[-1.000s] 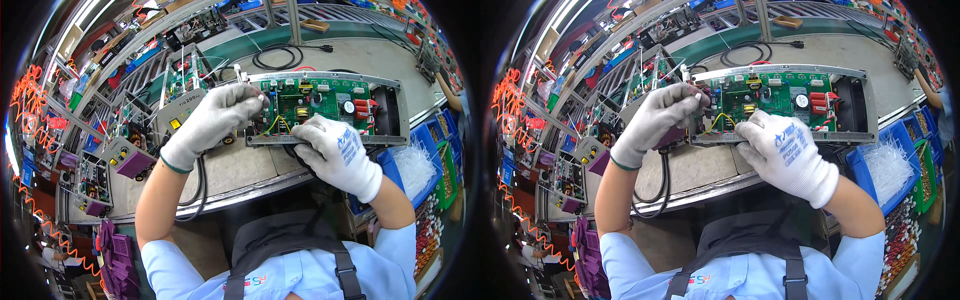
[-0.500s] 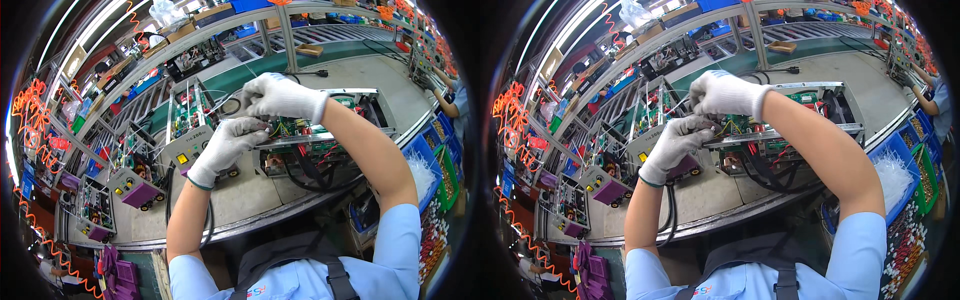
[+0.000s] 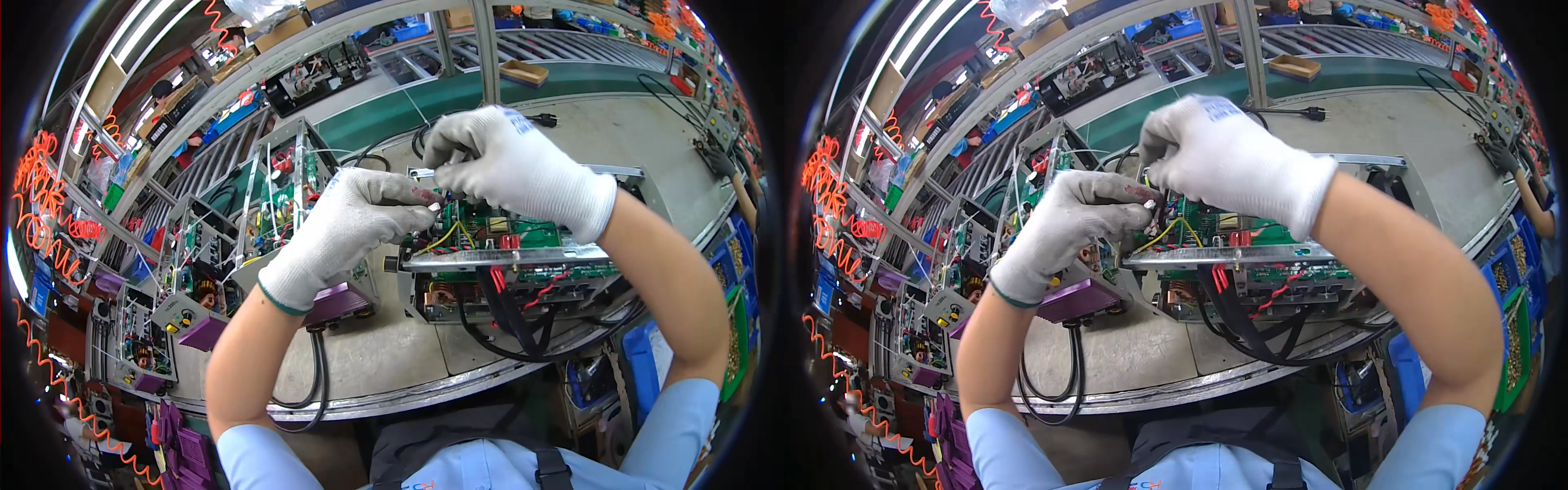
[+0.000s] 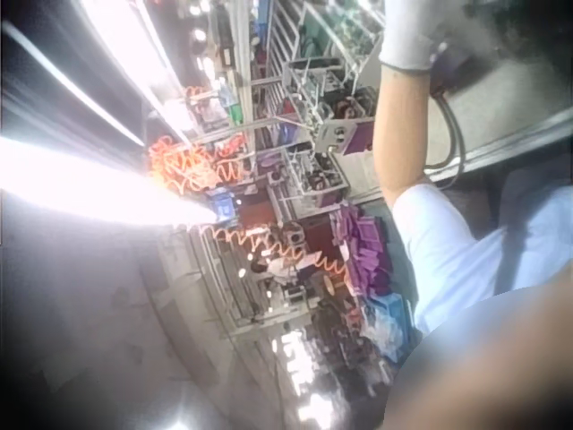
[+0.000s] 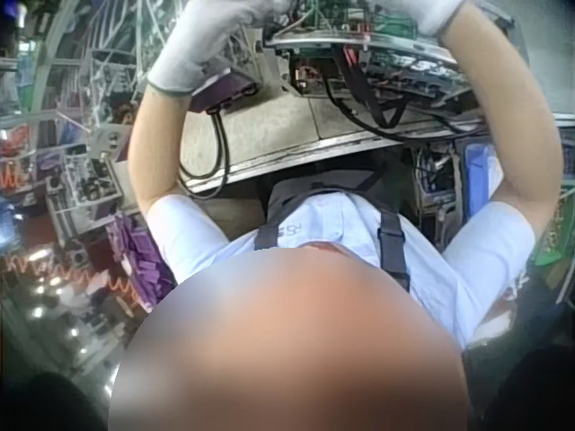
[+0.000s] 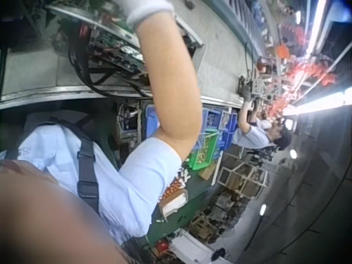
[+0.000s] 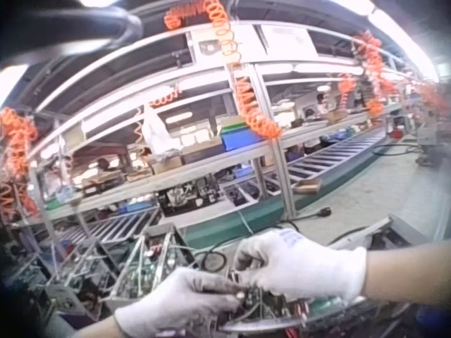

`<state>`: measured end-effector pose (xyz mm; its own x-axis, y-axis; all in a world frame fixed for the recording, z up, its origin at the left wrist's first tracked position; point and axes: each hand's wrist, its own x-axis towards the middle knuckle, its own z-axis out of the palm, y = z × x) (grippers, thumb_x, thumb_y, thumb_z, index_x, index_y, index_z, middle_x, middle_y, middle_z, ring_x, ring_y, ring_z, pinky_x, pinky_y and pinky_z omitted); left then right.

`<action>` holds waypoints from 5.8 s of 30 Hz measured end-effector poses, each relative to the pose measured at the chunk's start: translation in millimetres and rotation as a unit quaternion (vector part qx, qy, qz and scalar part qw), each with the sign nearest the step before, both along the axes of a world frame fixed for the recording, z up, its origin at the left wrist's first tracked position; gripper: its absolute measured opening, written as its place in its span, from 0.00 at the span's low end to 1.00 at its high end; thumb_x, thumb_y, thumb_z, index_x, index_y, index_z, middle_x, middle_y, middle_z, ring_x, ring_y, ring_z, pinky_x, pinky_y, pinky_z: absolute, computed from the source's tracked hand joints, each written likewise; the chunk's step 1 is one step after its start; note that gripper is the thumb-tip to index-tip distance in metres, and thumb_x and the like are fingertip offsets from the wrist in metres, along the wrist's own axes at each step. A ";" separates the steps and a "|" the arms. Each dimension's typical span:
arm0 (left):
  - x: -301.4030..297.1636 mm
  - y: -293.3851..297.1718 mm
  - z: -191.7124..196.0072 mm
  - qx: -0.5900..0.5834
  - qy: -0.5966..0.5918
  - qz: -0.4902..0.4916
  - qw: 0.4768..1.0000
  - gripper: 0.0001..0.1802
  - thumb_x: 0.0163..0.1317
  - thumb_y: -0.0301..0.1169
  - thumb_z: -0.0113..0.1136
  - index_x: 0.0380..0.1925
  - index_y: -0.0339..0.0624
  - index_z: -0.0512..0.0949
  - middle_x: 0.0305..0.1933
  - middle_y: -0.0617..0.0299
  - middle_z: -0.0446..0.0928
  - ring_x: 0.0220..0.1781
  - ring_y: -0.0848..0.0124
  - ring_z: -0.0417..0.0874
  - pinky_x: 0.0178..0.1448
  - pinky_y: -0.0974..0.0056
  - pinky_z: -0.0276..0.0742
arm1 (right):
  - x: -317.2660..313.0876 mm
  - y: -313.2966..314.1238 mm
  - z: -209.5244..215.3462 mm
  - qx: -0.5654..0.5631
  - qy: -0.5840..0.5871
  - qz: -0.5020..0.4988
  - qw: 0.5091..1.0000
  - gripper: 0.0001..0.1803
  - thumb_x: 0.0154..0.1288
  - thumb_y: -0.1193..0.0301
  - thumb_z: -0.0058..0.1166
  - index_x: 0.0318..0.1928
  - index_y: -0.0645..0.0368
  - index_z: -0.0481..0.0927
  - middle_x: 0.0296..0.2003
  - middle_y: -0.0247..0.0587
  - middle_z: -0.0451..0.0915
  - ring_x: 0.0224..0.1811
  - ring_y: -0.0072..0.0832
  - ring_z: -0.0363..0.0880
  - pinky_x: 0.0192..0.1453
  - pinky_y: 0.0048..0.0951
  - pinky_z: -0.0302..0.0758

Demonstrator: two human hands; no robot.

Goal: The person assembles an electronic device by connecting wires to a circuit board and securing them with zip ties. They use a soldering iron to solder connections, organize cables with zip ties, and place the finished unit on a conveyor belt.

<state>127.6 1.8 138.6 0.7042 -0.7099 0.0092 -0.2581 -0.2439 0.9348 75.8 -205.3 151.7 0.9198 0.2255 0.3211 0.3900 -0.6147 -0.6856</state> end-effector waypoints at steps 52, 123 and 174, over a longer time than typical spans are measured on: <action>21.1 5.3 -7.1 -0.147 0.412 0.105 0.893 0.14 0.66 0.28 0.59 0.50 0.34 0.79 0.41 0.59 0.83 0.34 0.79 0.79 0.45 0.72 0.77 | -62.9 40.4 -19.9 -0.185 0.028 0.053 0.981 0.41 0.48 0.61 0.66 0.64 0.57 0.67 0.61 0.50 0.70 0.64 0.41 0.69 0.70 0.49 0.61; 17.0 -49.0 25.2 0.472 -0.369 -0.233 0.766 0.08 0.60 0.34 0.58 0.36 0.45 0.81 0.36 0.55 0.76 0.35 0.55 0.82 0.40 0.54 0.78 | -73.4 -26.6 -38.8 0.294 -0.022 -0.066 0.953 0.09 0.57 0.77 0.62 0.40 0.62 0.81 0.42 0.43 0.83 0.46 0.39 0.81 0.51 0.36 0.76; 9.4 22.1 52.3 0.146 0.050 0.066 0.986 0.13 0.58 0.25 0.62 0.42 0.32 0.82 0.38 0.59 0.82 0.38 0.77 0.82 0.43 0.71 0.77 | -18.0 9.1 -16.4 0.302 0.245 -0.050 0.920 0.07 0.68 0.75 0.53 0.45 0.64 0.76 0.30 0.31 0.76 0.30 0.15 0.73 0.35 0.22 0.71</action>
<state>137.0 23.9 190.9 0.7771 -0.5751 -0.2555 -0.1168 -0.5307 0.8394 57.8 -196.2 135.3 0.9940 0.0479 -0.0984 -0.0944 -0.0794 -0.9924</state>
